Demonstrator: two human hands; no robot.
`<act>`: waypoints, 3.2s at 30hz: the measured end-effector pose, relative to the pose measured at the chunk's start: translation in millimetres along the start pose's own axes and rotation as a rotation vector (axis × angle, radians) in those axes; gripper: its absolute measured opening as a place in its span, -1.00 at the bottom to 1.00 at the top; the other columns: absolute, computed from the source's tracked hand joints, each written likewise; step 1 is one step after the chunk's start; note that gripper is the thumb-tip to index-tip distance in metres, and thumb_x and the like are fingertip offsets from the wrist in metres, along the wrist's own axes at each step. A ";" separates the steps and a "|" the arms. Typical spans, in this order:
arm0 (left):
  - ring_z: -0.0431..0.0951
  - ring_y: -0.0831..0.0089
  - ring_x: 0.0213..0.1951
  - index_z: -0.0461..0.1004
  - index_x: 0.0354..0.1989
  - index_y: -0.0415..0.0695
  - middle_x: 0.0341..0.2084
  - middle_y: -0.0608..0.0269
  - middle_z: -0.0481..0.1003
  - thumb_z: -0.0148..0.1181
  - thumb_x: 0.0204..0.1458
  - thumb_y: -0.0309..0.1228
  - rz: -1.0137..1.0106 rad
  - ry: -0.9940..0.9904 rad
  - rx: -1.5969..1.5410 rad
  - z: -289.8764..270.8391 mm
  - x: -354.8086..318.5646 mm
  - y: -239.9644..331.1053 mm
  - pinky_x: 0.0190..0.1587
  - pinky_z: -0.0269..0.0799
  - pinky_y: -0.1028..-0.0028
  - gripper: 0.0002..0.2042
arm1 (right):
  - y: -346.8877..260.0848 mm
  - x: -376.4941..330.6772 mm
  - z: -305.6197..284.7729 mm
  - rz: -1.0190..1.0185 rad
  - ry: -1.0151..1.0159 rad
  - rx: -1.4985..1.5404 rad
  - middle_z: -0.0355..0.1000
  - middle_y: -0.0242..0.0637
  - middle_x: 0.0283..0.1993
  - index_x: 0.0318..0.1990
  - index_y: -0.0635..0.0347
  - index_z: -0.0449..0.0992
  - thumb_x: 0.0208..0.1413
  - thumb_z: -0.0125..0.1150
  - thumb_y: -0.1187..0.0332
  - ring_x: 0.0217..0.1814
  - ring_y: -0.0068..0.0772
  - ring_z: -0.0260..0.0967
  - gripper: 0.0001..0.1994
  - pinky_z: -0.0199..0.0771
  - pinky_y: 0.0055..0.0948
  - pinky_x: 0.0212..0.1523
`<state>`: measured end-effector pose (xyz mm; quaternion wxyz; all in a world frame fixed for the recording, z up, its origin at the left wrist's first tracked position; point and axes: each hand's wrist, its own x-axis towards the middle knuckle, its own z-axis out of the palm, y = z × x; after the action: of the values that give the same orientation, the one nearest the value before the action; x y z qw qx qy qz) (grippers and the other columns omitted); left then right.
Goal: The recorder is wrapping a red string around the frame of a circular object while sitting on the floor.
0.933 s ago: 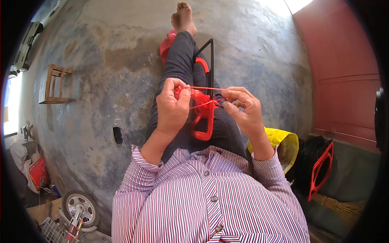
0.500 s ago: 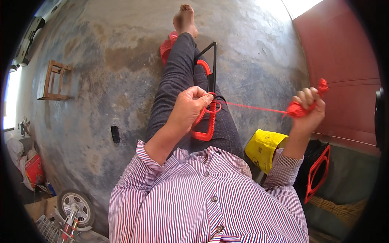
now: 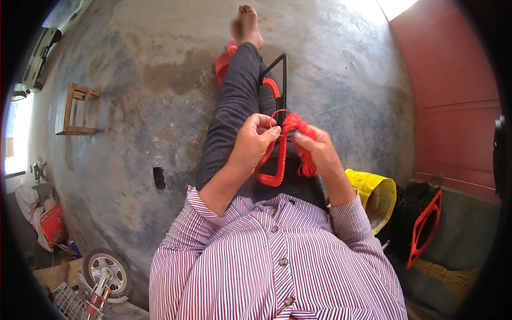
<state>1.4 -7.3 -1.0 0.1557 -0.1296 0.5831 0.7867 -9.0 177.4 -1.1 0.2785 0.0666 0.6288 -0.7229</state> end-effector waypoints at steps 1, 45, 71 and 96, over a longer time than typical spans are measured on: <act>0.38 0.69 -0.35 0.39 -0.22 -0.16 -0.41 0.43 0.43 0.15 0.08 -0.42 -0.002 -0.004 0.002 2.2 0.7 0.9 -0.23 0.27 0.67 -0.85 | -8.4 0.2 -7.4 -0.075 0.056 0.028 0.28 -0.49 -0.60 -0.22 0.19 0.44 0.12 0.10 0.35 -0.63 -0.69 0.17 -0.86 0.18 -0.62 -0.62; 0.50 0.22 -0.24 0.49 -0.20 -0.23 -0.33 0.09 0.44 0.15 -0.22 -0.68 0.565 -0.231 1.071 -41.2 -18.4 32.5 -0.16 0.41 0.43 -0.69 | -1.9 22.2 -39.2 -0.103 -0.049 0.074 0.29 -0.47 -0.56 -0.20 0.30 0.50 0.09 0.17 0.26 -0.64 -0.68 0.11 -0.74 0.09 -0.65 -0.65; 0.49 0.52 -0.37 0.26 -0.03 -0.29 -0.32 0.15 0.48 -0.12 -0.03 -0.63 -0.274 -0.190 -0.418 -2.6 31.2 -29.5 -0.24 0.42 0.58 -0.67 | -68.5 -70.2 -156.4 -0.633 0.162 0.631 0.29 -0.34 -0.35 -0.32 0.16 0.32 -0.05 0.09 0.43 -0.26 -0.47 0.24 -0.87 0.29 -0.45 -0.18; 0.39 0.56 -0.41 0.32 -0.10 -0.24 -0.38 0.28 0.39 -0.09 -0.10 -0.60 -0.314 -0.196 -0.402 -2.0 34.8 -33.1 -0.31 0.34 0.57 -0.68 | -66.6 -53.8 22.1 -0.184 -0.066 0.359 0.19 -0.38 -0.66 -0.35 0.27 0.29 -0.14 -0.02 0.64 -0.76 -0.63 0.04 -0.85 0.01 -0.57 -0.71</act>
<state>-17.4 3.0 -44.0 0.3027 -0.1700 0.3700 0.8617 9.2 177.2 85.4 0.2154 0.0336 0.4836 -0.8477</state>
